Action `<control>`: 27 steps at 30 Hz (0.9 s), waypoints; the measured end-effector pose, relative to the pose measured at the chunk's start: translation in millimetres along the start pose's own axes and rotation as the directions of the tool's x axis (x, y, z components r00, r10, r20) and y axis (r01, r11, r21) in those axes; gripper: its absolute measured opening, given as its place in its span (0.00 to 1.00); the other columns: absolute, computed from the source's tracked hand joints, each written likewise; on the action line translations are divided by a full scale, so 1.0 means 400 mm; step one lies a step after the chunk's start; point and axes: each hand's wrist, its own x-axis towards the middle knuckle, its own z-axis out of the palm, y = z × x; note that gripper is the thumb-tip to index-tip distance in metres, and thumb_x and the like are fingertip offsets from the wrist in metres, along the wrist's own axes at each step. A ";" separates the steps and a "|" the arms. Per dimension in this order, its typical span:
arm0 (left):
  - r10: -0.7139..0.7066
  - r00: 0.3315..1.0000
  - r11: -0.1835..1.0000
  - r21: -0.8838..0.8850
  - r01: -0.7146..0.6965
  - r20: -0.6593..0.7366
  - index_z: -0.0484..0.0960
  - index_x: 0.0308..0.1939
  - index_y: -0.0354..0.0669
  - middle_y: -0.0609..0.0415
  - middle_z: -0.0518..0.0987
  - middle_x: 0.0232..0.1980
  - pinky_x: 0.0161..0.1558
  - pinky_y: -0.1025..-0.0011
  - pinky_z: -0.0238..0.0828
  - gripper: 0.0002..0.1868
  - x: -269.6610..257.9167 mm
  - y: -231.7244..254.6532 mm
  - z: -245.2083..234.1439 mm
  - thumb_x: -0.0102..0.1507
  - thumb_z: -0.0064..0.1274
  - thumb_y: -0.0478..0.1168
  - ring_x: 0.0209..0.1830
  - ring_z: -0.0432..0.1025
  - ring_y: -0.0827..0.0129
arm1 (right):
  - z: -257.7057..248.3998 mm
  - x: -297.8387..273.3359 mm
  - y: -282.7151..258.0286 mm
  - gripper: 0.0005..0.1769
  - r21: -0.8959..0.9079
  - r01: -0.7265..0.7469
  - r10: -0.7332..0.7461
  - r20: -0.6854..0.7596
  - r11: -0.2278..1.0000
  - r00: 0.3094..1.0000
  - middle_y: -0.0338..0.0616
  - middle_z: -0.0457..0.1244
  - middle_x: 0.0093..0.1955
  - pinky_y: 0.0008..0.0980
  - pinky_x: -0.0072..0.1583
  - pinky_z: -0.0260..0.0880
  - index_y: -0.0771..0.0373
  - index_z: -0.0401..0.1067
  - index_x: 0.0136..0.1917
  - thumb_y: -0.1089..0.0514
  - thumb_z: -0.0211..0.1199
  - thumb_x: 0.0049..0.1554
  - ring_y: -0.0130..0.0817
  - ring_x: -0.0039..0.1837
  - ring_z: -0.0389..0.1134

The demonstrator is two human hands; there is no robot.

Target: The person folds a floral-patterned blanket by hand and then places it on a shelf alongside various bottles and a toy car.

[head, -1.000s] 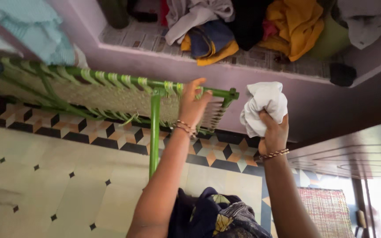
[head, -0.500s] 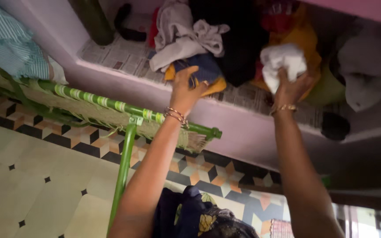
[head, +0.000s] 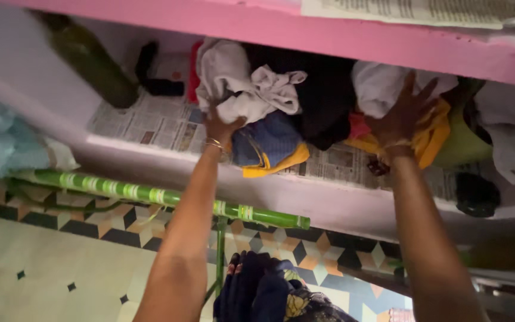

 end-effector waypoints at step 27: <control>0.001 0.832 0.787 0.513 -0.343 0.555 0.53 0.77 0.39 0.29 0.58 0.74 0.68 0.46 0.51 0.64 -0.068 0.507 0.220 0.53 0.60 0.78 0.71 0.55 0.36 | -0.122 -0.096 -0.076 0.77 -0.123 0.021 -0.018 0.024 0.992 1.000 0.67 0.29 0.83 0.64 0.78 0.36 0.60 0.43 0.84 0.29 0.78 0.35 0.68 0.82 0.30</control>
